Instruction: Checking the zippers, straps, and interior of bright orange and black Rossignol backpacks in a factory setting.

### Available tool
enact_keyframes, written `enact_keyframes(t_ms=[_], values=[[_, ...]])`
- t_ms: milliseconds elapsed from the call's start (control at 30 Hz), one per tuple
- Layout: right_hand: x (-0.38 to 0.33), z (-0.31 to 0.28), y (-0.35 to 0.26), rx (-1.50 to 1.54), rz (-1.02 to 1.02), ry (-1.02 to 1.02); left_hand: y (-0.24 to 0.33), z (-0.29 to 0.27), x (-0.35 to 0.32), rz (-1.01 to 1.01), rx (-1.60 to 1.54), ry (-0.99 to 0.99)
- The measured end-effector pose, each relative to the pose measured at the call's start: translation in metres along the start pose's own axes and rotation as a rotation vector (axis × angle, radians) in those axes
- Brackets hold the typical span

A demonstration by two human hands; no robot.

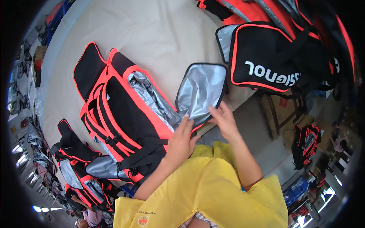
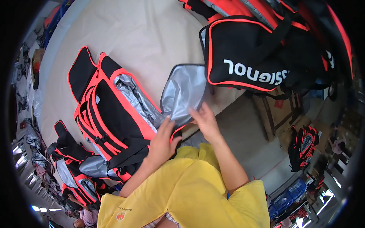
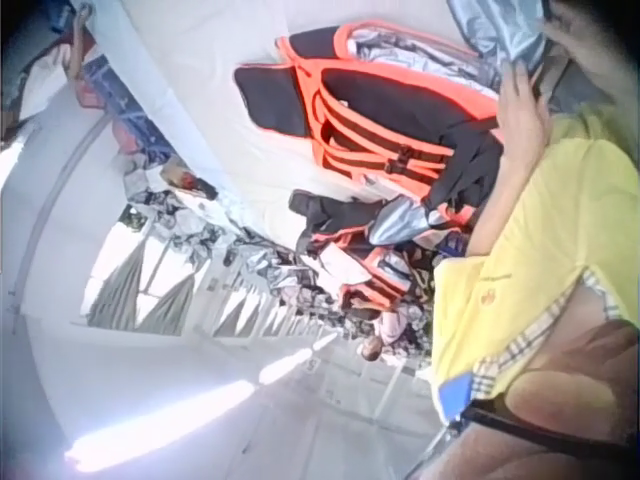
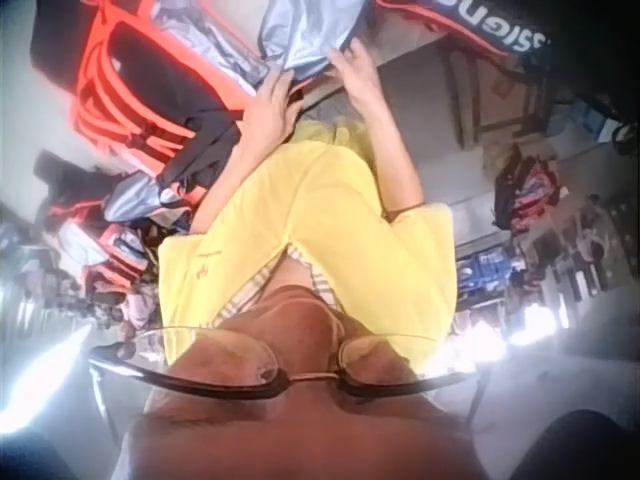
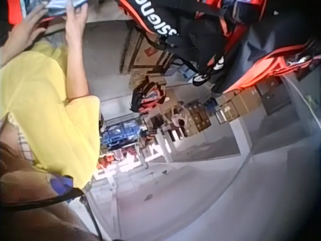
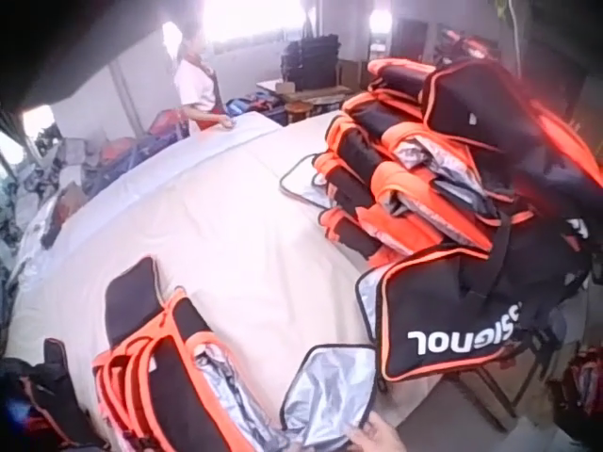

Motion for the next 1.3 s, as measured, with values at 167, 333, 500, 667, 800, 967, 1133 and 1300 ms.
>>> enact_keyframes(t_ms=[167, 333, 500, 667, 800, 967, 1133, 1300], values=[[-0.005, -0.004, 0.002, -0.138, 0.09, 0.058, -0.016, 0.024, -0.014, -0.033, 0.074, -0.043], [-0.011, 0.004, -0.005, -0.125, -0.003, -0.056, -0.022, 0.027, -0.014, -0.025, 0.05, -0.007], [-0.007, 0.007, -0.007, -0.232, 0.055, -0.016, -0.019, 0.022, -0.014, -0.014, 0.061, 0.02], [-0.005, 0.008, -0.01, -0.258, 0.063, -0.032, -0.019, 0.021, -0.016, 0.001, 0.048, 0.018], [-0.005, 0.022, -0.025, -0.32, -0.014, -0.05, -0.011, 0.017, -0.022, -0.063, 0.149, 0.042], [0.001, 0.048, -0.054, -0.385, -0.105, -0.054, 0.012, -0.007, -0.047, -0.117, 0.355, 0.162], [0.02, 0.07, -0.075, -0.751, -0.394, -0.055, 0.012, -0.006, -0.061, -0.248, 0.29, 0.184], [0.068, 0.109, -0.052, -0.666, -0.205, -0.099, 0.011, 0.002, -0.055, -0.393, 0.51, 0.103]])
Point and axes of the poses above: each hand's wrist, its own x-axis towards the middle knuckle, its own z-axis out of the palm, y = z × x, the point moved 7 cm from there along x, towards the middle knuckle, and after that the axes turned 5 degrees about z, right-handed, at the moved point
